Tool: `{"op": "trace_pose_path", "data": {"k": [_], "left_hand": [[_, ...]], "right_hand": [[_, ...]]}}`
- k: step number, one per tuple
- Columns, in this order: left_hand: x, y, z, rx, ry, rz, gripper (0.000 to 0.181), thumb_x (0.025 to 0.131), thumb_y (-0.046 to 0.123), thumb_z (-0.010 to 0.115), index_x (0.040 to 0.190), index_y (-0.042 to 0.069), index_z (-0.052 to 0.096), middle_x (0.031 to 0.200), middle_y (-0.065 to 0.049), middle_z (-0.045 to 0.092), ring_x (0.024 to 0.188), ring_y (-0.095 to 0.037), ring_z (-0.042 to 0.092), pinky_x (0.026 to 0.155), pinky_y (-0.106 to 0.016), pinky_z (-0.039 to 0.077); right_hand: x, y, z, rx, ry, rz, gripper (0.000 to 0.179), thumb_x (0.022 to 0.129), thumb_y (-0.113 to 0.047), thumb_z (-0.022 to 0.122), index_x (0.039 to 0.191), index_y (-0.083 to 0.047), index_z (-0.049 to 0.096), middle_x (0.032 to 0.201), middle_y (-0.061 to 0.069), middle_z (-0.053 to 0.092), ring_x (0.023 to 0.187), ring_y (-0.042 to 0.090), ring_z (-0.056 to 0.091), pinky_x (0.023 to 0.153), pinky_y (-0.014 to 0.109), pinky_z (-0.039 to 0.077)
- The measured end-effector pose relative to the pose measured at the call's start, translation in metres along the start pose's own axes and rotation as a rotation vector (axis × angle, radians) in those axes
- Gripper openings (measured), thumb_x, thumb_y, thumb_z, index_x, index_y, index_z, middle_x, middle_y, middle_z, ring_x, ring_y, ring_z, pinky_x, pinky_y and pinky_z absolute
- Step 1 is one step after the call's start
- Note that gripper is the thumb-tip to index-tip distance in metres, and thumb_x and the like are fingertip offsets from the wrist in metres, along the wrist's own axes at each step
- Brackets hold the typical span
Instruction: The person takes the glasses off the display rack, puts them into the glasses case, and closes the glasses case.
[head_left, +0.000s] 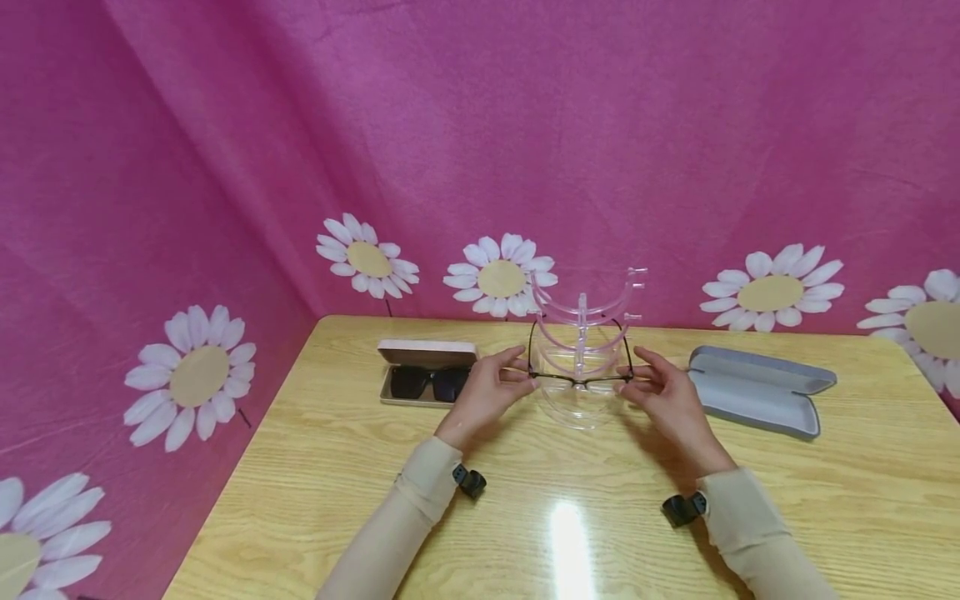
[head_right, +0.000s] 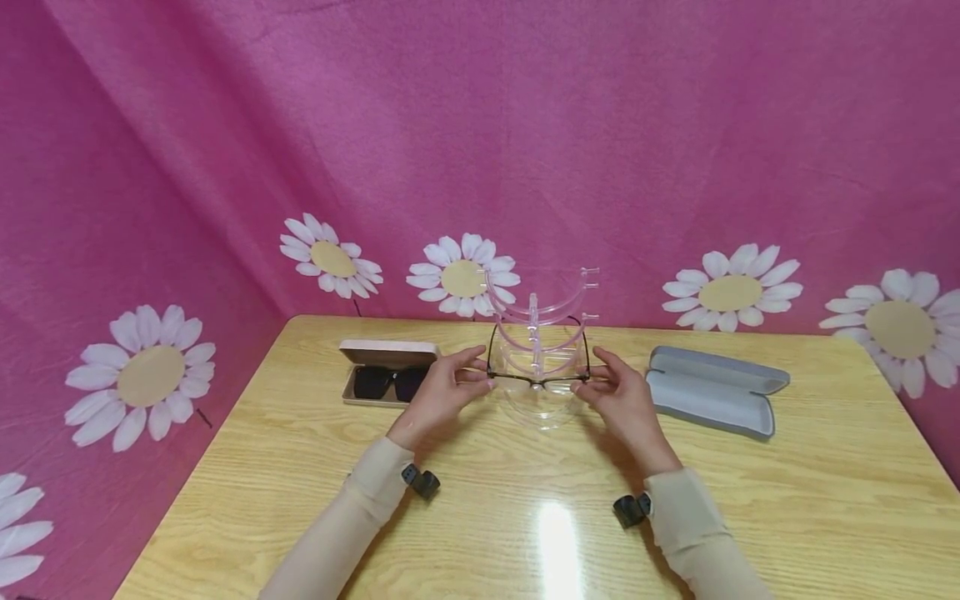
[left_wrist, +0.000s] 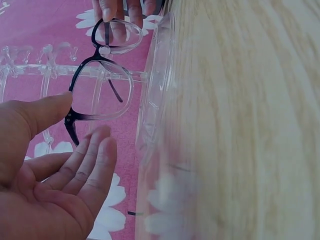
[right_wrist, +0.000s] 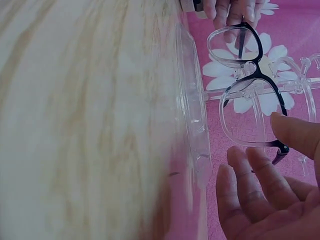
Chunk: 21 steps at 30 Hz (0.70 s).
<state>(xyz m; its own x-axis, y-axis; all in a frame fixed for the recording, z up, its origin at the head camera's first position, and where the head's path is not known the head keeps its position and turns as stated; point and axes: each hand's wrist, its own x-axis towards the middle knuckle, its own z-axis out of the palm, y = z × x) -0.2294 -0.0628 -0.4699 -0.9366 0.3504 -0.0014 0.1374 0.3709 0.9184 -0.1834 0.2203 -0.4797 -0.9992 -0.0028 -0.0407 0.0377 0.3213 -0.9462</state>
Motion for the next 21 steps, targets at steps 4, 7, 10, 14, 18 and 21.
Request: {"op": "trace_pose_path", "data": {"k": [4,7,10,14,18,21], "left_hand": [[0.0017,-0.0002,0.0001,0.006,-0.006,0.005,0.061,0.096,0.012,0.075,0.151,-0.002,0.052,0.121,-0.019,0.072,0.109,-0.031,0.075,0.085,-0.029,0.062],[0.0030,-0.0008,0.0004,0.018,-0.013,0.014,0.060,0.096,0.013,0.075,0.150,-0.002,0.052,0.118,-0.019,0.072,0.107,-0.031,0.075,0.083,-0.028,0.061],[0.0037,-0.0012,0.0005,0.024,-0.012,0.028,0.060,0.097,0.014,0.075,0.150,-0.003,0.053,0.116,-0.020,0.073,0.104,-0.032,0.076,0.081,-0.028,0.061],[0.0048,-0.0020,0.0009,0.002,-0.018,0.027,0.061,0.096,0.014,0.076,0.150,-0.004,0.052,0.114,-0.021,0.073,0.100,-0.029,0.077,0.078,-0.023,0.059],[0.0067,-0.0029,0.0006,-0.042,-0.026,0.014,0.062,0.096,0.012,0.076,0.150,-0.005,0.051,0.111,-0.022,0.074,0.089,-0.018,0.074,0.074,-0.018,0.054],[0.0075,-0.0025,0.0002,-0.071,-0.033,-0.008,0.063,0.096,0.013,0.076,0.151,-0.004,0.050,0.108,-0.020,0.074,0.083,-0.009,0.070,0.074,-0.019,0.053]], "right_hand": [[-0.0005,-0.0001,-0.0003,0.020,0.002,-0.022,0.072,0.101,-0.013,0.069,0.161,0.000,0.033,0.142,0.031,0.062,0.095,-0.013,0.066,0.084,0.012,0.057],[-0.0003,0.0002,-0.0012,0.019,0.007,-0.038,0.068,0.100,-0.010,0.069,0.159,0.002,0.037,0.139,0.032,0.063,0.094,-0.013,0.066,0.083,0.014,0.058],[0.0007,0.0001,-0.0018,-0.002,0.013,-0.042,0.066,0.100,-0.009,0.069,0.157,0.004,0.039,0.136,0.033,0.065,0.092,-0.014,0.066,0.082,0.013,0.057],[0.0021,-0.0006,-0.0023,-0.054,0.026,-0.029,0.065,0.100,-0.012,0.070,0.155,0.005,0.042,0.126,0.030,0.071,0.086,-0.015,0.066,0.079,0.011,0.056],[0.0021,-0.0026,-0.0030,-0.095,0.039,-0.022,0.063,0.098,-0.014,0.072,0.153,0.005,0.046,0.119,0.026,0.075,0.083,-0.016,0.065,0.076,0.011,0.054],[0.0012,-0.0047,-0.0040,-0.114,0.045,-0.016,0.063,0.098,-0.016,0.073,0.152,0.004,0.048,0.116,0.024,0.077,0.083,-0.014,0.064,0.076,0.011,0.052]]}}
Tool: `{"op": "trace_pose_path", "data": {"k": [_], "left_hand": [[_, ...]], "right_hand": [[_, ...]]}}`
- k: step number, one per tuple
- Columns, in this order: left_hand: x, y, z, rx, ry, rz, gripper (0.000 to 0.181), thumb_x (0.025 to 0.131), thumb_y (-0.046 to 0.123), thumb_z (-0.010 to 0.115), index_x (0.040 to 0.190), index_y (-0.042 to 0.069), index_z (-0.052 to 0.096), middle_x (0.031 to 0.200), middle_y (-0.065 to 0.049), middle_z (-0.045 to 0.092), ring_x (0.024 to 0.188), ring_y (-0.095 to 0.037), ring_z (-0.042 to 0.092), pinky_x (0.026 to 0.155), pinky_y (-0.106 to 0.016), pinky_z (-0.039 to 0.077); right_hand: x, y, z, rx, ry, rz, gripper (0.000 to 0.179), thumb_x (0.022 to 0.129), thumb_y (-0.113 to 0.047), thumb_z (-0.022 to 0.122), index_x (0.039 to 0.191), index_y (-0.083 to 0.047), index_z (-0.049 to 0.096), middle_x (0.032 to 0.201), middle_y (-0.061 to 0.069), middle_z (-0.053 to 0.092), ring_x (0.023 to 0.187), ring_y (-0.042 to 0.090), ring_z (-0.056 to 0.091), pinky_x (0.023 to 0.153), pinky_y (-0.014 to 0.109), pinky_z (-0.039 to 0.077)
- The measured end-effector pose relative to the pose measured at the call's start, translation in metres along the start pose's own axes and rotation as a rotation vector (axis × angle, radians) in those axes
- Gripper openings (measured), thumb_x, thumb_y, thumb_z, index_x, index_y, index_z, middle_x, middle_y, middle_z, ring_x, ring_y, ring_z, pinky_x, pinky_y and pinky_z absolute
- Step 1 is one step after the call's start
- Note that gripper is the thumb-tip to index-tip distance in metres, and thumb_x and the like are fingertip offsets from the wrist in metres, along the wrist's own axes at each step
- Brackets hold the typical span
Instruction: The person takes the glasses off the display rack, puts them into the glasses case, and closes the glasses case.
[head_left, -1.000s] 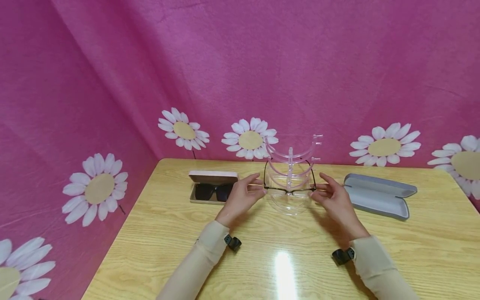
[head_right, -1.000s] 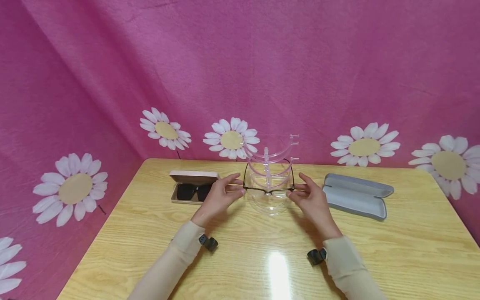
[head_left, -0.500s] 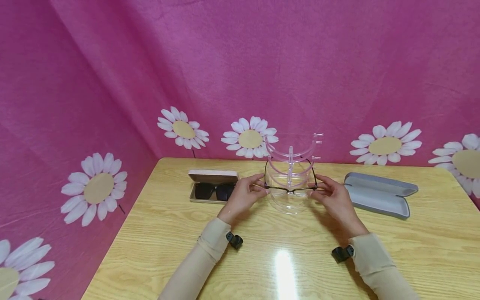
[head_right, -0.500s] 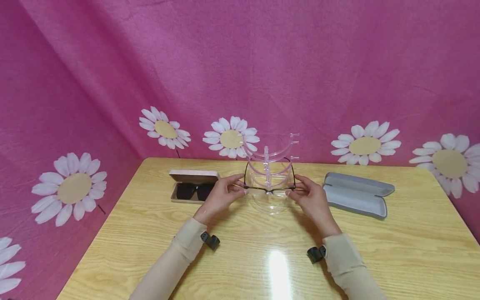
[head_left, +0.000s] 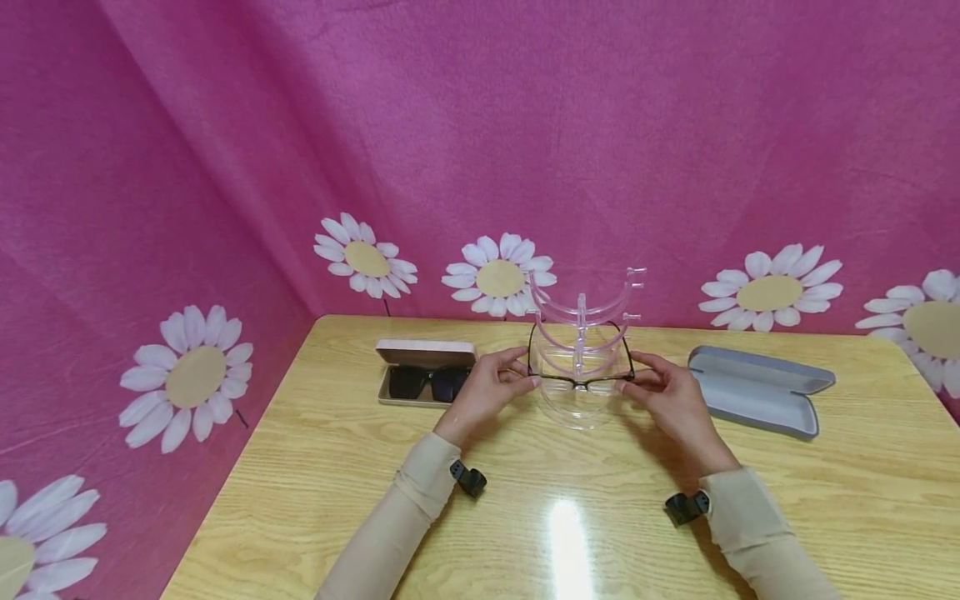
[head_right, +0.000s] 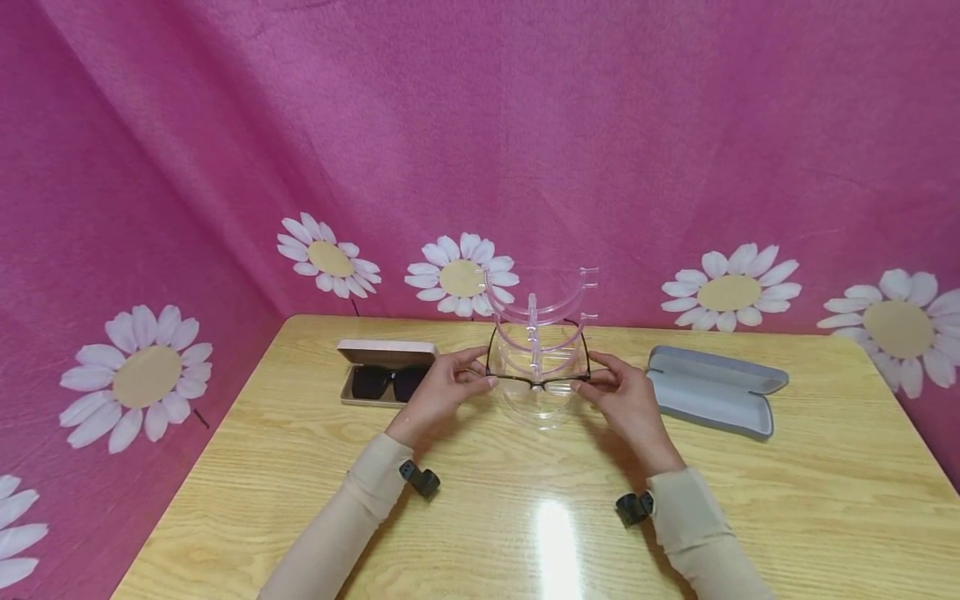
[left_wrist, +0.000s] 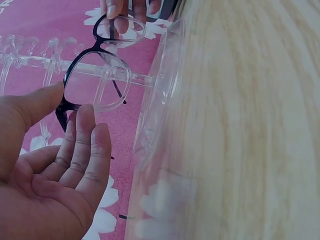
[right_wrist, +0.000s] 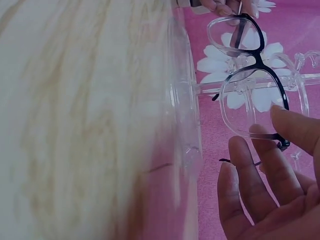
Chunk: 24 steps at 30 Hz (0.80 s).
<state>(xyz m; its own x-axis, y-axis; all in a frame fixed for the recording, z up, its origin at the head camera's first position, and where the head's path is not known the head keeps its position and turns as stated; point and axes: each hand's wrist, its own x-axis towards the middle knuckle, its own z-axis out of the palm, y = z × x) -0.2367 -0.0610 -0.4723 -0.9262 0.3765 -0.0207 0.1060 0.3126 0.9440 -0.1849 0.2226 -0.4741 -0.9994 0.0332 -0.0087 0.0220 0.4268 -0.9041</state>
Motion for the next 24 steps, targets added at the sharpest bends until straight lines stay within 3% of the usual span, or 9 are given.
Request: {"op": "trace_pose_path", "data": {"k": [5,11,18,24], "left_hand": [[-0.002,0.002,-0.003,-0.074,-0.052,-0.044,0.072,0.095,0.016,0.077,0.157,-0.001,0.043,0.098,-0.007,0.072,0.081,-0.006,0.066,0.077,-0.020,0.053],[-0.007,0.003,-0.006,-0.156,-0.153,-0.071,0.084,0.094,0.013,0.077,0.163,0.003,0.031,0.087,0.003,0.065,0.076,-0.005,0.063,0.079,-0.021,0.053],[-0.016,0.004,-0.009,-0.119,-0.214,-0.018,0.094,0.092,0.012,0.080,0.166,0.005,0.023,0.084,0.004,0.066,0.075,-0.005,0.061,0.082,-0.020,0.049],[-0.028,0.007,-0.011,-0.133,-0.240,0.009,0.098,0.089,0.003,0.080,0.167,0.008,0.021,0.085,0.005,0.067,0.078,-0.004,0.065,0.080,-0.019,0.055]], "right_hand": [[-0.002,-0.003,-0.004,-0.006,-0.031,0.001,0.069,0.096,-0.020,0.076,0.154,0.003,0.046,0.107,0.016,0.080,0.084,-0.010,0.065,0.077,0.012,0.050],[-0.006,-0.002,-0.011,0.049,-0.148,0.033,0.084,0.092,-0.020,0.081,0.160,0.001,0.035,0.099,-0.001,0.082,0.088,-0.008,0.068,0.079,0.013,0.045],[-0.016,-0.003,-0.015,-0.018,-0.205,0.008,0.091,0.091,-0.023,0.082,0.164,-0.005,0.030,0.101,0.006,0.082,0.093,-0.005,0.069,0.086,0.013,0.046],[-0.028,-0.006,-0.016,0.020,-0.224,-0.022,0.093,0.092,-0.023,0.081,0.166,-0.008,0.027,0.101,0.004,0.083,0.097,-0.002,0.073,0.093,0.008,0.041]]}}
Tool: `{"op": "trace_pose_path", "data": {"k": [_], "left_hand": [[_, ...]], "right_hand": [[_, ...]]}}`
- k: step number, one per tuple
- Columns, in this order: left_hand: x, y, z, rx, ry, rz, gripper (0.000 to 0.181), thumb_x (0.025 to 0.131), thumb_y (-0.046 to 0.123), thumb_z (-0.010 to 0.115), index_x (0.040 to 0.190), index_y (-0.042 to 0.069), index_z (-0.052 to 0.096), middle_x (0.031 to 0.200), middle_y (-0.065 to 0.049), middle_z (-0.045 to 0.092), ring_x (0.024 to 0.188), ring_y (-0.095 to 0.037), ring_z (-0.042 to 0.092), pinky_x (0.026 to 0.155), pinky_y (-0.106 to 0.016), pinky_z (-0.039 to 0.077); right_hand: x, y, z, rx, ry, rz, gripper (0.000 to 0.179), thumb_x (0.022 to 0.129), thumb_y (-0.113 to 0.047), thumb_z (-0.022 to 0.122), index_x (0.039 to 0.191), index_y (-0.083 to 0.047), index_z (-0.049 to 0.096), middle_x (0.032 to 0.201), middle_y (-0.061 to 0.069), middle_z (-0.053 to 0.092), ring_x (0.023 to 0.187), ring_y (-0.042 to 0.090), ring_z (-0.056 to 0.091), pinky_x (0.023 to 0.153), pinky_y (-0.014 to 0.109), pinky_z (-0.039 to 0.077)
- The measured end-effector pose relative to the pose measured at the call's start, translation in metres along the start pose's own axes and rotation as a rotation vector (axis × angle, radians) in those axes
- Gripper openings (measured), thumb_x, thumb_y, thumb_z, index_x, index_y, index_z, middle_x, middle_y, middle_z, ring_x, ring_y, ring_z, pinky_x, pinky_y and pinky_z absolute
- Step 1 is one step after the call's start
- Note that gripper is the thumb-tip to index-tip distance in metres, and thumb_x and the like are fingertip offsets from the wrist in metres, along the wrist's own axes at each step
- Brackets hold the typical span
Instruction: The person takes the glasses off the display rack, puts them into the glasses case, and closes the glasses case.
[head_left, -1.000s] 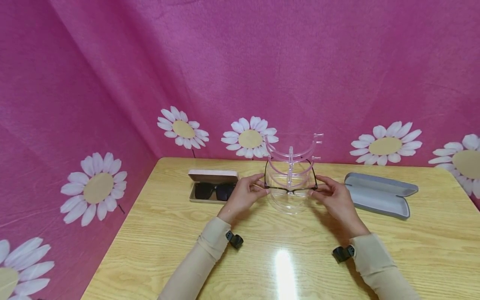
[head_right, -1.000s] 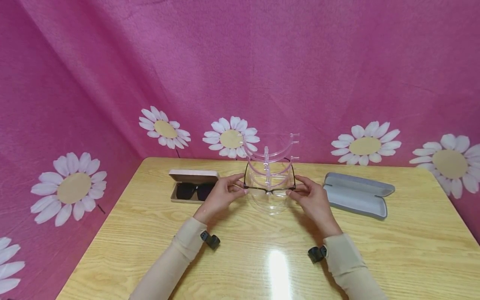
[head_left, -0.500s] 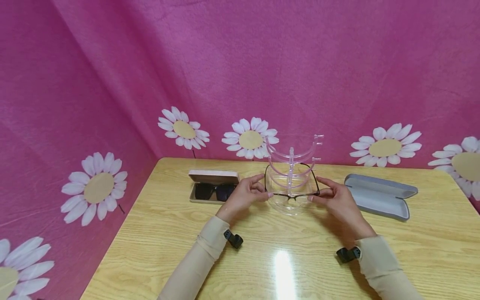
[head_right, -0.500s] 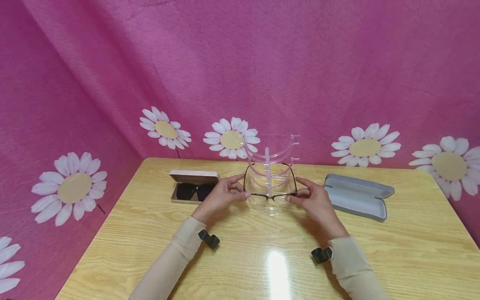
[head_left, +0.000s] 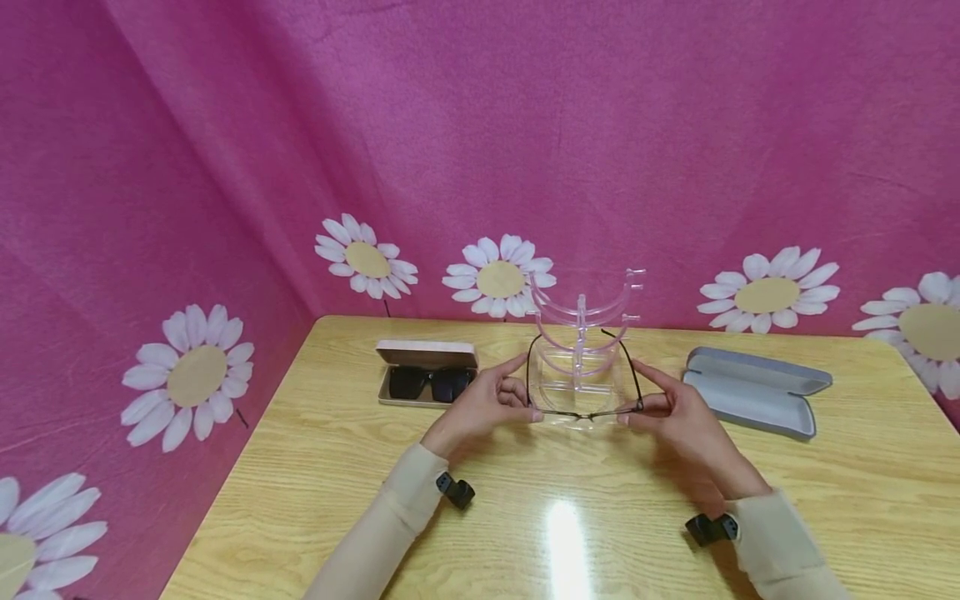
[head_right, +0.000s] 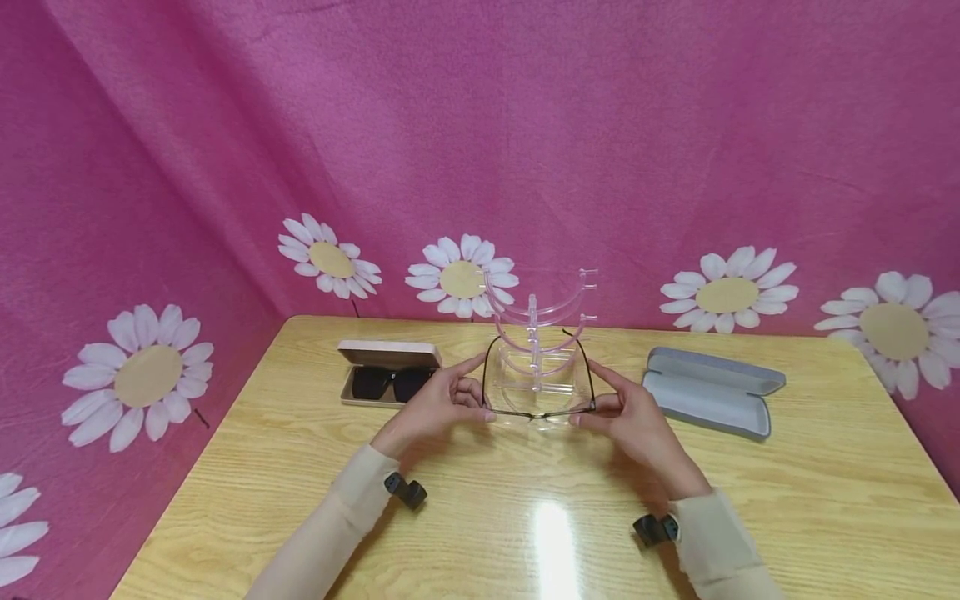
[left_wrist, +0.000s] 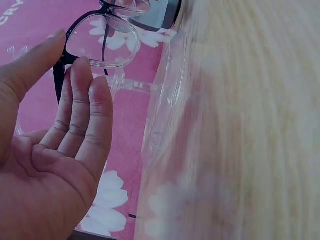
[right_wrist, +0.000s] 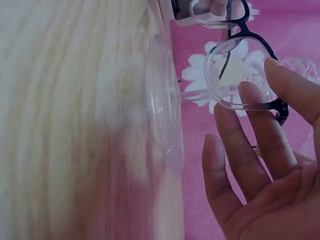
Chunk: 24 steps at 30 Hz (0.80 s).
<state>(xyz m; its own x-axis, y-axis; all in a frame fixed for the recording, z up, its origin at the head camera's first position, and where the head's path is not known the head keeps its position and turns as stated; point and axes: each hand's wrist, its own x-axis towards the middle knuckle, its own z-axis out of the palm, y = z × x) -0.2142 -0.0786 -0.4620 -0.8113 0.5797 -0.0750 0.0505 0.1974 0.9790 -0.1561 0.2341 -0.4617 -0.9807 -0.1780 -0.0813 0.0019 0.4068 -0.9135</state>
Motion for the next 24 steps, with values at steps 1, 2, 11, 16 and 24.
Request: {"op": "trace_pose_path", "data": {"k": [1,2,11,16,24], "left_hand": [[-0.002,0.000,0.001,-0.002,-0.005,0.003,0.098,0.089,0.003,0.080,0.167,0.008,0.020,0.085,0.005,0.067,0.078,-0.004,0.066,0.080,-0.019,0.055],[-0.004,0.001,0.002,-0.001,-0.009,0.008,0.098,0.089,0.003,0.080,0.167,0.008,0.020,0.085,0.005,0.067,0.077,-0.004,0.066,0.080,-0.019,0.055],[-0.026,0.008,0.012,0.034,0.011,0.008,0.090,0.091,0.008,0.081,0.165,0.009,0.029,0.088,0.003,0.067,0.078,-0.006,0.065,0.077,-0.019,0.053],[-0.038,0.011,0.017,0.024,0.016,0.008,0.091,0.090,0.009,0.081,0.165,0.008,0.029,0.090,0.002,0.068,0.079,-0.007,0.066,0.076,-0.019,0.054],[-0.047,0.015,0.018,0.048,0.026,0.013,0.088,0.090,0.012,0.082,0.163,0.011,0.033,0.094,-0.003,0.071,0.083,-0.008,0.068,0.077,-0.019,0.056]], "right_hand": [[-0.003,-0.001,0.000,0.008,0.001,-0.007,0.092,0.093,-0.022,0.081,0.166,-0.008,0.027,0.101,0.005,0.082,0.096,-0.002,0.073,0.092,0.008,0.042],[-0.006,-0.002,0.001,0.006,0.004,-0.018,0.091,0.093,-0.021,0.080,0.165,-0.006,0.027,0.101,0.006,0.082,0.096,-0.002,0.074,0.091,0.007,0.044],[-0.034,-0.011,0.009,-0.096,0.083,-0.134,0.080,0.090,-0.012,0.082,0.157,0.004,0.041,0.094,0.007,0.082,0.089,-0.005,0.073,0.081,0.008,0.052],[-0.045,-0.016,0.011,-0.199,0.124,-0.200,0.069,0.087,-0.010,0.084,0.147,0.005,0.054,0.089,0.000,0.082,0.084,-0.002,0.074,0.080,0.008,0.048],[-0.055,-0.020,0.016,-0.253,0.184,-0.220,0.047,0.084,-0.009,0.087,0.128,-0.001,0.073,0.087,0.001,0.082,0.078,-0.005,0.069,0.064,0.019,0.052]]}}
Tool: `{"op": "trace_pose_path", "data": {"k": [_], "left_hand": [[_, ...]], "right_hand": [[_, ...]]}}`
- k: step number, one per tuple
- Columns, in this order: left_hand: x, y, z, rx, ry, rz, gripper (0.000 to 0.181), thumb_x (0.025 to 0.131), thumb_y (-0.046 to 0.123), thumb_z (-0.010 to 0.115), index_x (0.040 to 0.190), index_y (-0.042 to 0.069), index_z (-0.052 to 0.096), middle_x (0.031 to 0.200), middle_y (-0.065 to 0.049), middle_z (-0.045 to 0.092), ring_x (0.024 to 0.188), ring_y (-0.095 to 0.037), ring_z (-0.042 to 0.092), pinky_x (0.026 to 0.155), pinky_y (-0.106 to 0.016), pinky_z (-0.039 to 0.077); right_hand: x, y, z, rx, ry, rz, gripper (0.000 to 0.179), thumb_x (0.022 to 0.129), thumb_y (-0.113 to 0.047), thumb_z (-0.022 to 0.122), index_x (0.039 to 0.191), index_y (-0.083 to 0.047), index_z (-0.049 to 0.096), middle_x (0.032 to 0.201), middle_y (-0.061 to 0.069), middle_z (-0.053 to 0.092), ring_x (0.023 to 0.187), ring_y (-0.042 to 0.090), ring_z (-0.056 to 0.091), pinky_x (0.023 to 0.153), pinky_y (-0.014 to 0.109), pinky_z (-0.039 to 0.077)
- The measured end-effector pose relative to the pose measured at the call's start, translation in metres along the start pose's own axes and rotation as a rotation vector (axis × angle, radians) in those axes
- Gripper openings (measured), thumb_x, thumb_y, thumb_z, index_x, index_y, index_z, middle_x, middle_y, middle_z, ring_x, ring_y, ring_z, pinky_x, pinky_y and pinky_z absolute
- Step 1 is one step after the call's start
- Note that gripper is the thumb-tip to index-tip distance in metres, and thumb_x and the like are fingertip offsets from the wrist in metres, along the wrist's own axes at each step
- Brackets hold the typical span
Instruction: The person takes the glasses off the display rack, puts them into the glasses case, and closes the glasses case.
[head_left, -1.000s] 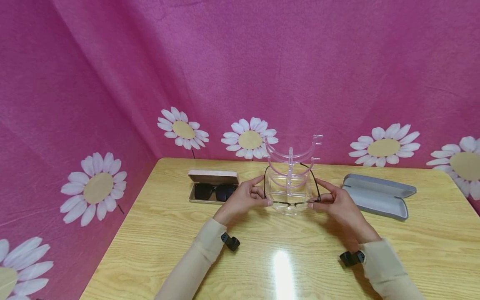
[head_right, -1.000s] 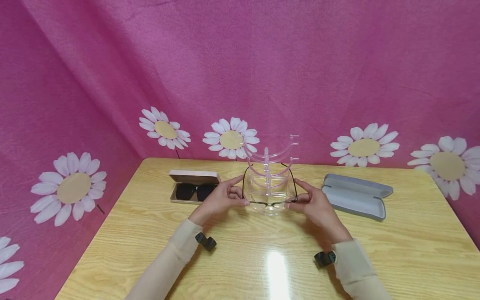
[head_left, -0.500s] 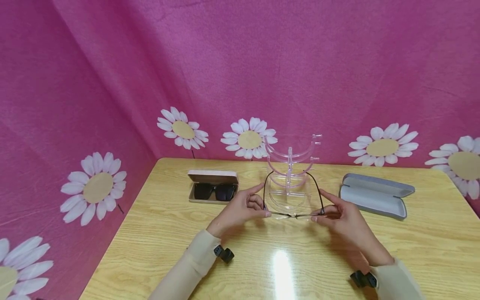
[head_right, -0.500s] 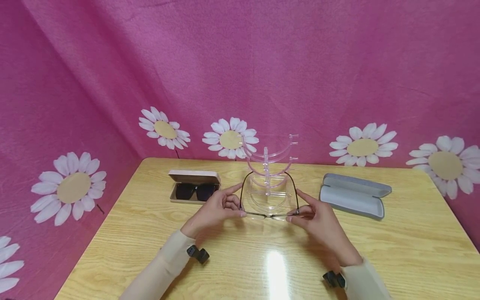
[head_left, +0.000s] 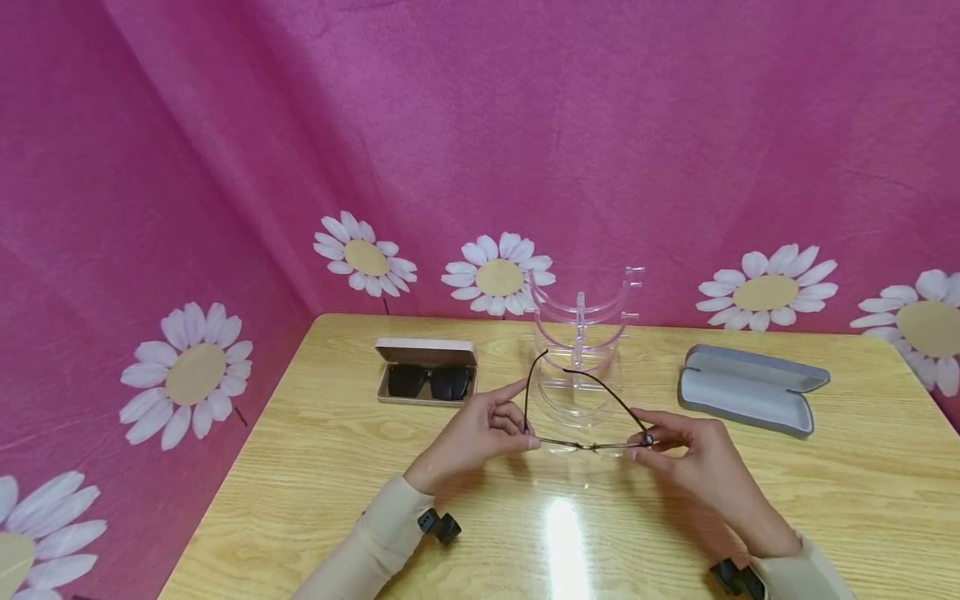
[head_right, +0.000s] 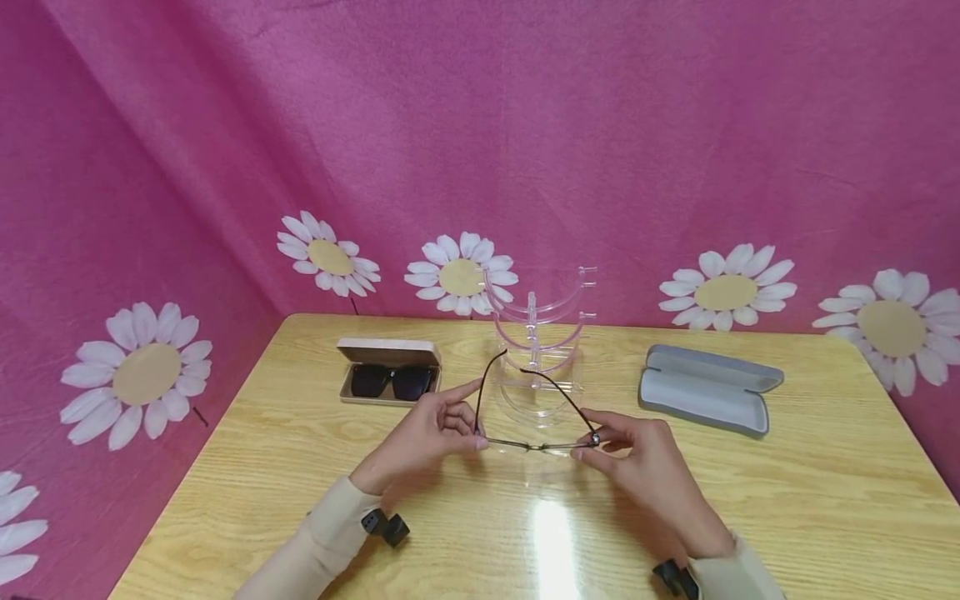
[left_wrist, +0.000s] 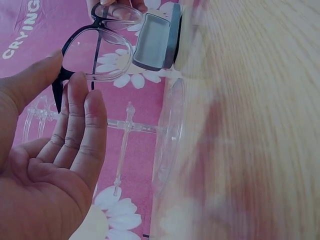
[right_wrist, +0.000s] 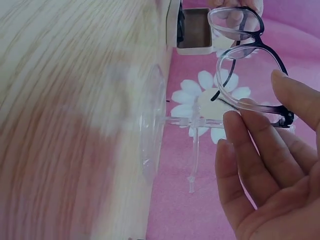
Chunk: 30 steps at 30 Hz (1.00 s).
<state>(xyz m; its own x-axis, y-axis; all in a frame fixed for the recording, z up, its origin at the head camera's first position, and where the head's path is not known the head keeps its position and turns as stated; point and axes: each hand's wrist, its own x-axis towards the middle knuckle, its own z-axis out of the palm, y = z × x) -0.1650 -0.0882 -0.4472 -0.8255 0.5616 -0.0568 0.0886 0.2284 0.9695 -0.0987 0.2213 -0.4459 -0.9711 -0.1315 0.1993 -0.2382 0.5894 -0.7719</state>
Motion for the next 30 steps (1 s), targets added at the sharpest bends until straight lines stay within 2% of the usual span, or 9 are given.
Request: {"op": "trace_pose_path", "data": {"k": [4,7,13,16,18,23,27,30], "left_hand": [[-0.0014,0.0024,-0.0014,0.032,0.024,0.020,0.080,0.091,0.013,0.082,0.159,0.005,0.041,0.096,-0.008,0.071,0.087,-0.009,0.069,0.079,-0.020,0.059],[-0.0016,0.0037,-0.0025,0.070,0.048,0.041,0.074,0.091,0.015,0.082,0.155,0.002,0.048,0.096,-0.008,0.073,0.087,-0.010,0.070,0.079,-0.021,0.060],[-0.0024,0.0046,-0.0012,0.115,0.047,0.055,0.063,0.091,0.016,0.082,0.147,0.004,0.058,0.095,-0.007,0.076,0.083,-0.010,0.070,0.077,-0.021,0.060],[-0.0039,0.0049,-0.0009,0.150,0.040,0.049,0.064,0.091,0.018,0.083,0.148,0.004,0.058,0.095,-0.004,0.076,0.083,-0.009,0.071,0.078,-0.021,0.060],[-0.0051,0.0052,-0.0017,0.178,0.059,0.044,0.065,0.091,0.020,0.083,0.148,0.005,0.058,0.095,-0.003,0.076,0.084,-0.008,0.071,0.079,-0.021,0.060],[-0.0074,0.0053,-0.0049,0.189,0.122,0.041,0.066,0.088,0.023,0.086,0.145,0.002,0.060,0.105,-0.008,0.074,0.092,-0.011,0.070,0.083,-0.022,0.061],[-0.0080,0.0055,-0.0050,0.138,0.097,0.039,0.066,0.087,0.020,0.086,0.144,0.000,0.060,0.117,-0.018,0.073,0.098,-0.013,0.071,0.086,-0.022,0.062],[-0.0085,0.0063,-0.0044,0.118,0.077,0.032,0.064,0.088,0.018,0.085,0.144,-0.001,0.060,0.118,-0.022,0.073,0.098,-0.013,0.073,0.087,-0.023,0.062]], "right_hand": [[-0.0014,-0.0023,0.0010,-0.003,0.038,-0.059,0.036,0.080,-0.006,0.088,0.116,-0.003,0.080,0.085,0.002,0.082,0.075,-0.005,0.069,0.061,0.018,0.053],[-0.0018,-0.0040,0.0010,0.010,0.042,-0.070,0.030,0.080,-0.005,0.088,0.110,-0.005,0.082,0.087,0.003,0.082,0.075,-0.005,0.070,0.059,0.019,0.053],[-0.0009,-0.0032,0.0005,0.032,0.017,-0.089,0.021,0.082,-0.005,0.087,0.102,-0.007,0.084,0.093,0.009,0.082,0.077,-0.007,0.068,0.058,0.020,0.052],[-0.0006,-0.0015,0.0007,0.040,-0.006,-0.119,0.021,0.081,-0.003,0.087,0.101,-0.007,0.084,0.090,0.009,0.082,0.076,-0.008,0.066,0.057,0.018,0.050],[-0.0006,-0.0008,0.0013,0.048,-0.013,-0.131,0.021,0.081,-0.003,0.087,0.101,-0.007,0.084,0.090,0.009,0.082,0.076,-0.008,0.065,0.057,0.018,0.049],[-0.0005,-0.0002,0.0012,0.086,-0.003,-0.068,0.022,0.083,-0.005,0.085,0.105,-0.007,0.084,0.093,0.003,0.083,0.079,-0.007,0.067,0.059,0.019,0.050],[-0.0003,-0.0009,0.0013,0.130,-0.013,0.007,0.022,0.086,-0.007,0.084,0.108,-0.006,0.083,0.095,-0.006,0.082,0.078,-0.006,0.066,0.061,0.019,0.050],[-0.0007,-0.0025,0.0020,0.156,-0.025,0.024,0.021,0.087,-0.007,0.083,0.108,-0.004,0.082,0.094,-0.014,0.081,0.076,-0.005,0.064,0.060,0.019,0.049]]}}
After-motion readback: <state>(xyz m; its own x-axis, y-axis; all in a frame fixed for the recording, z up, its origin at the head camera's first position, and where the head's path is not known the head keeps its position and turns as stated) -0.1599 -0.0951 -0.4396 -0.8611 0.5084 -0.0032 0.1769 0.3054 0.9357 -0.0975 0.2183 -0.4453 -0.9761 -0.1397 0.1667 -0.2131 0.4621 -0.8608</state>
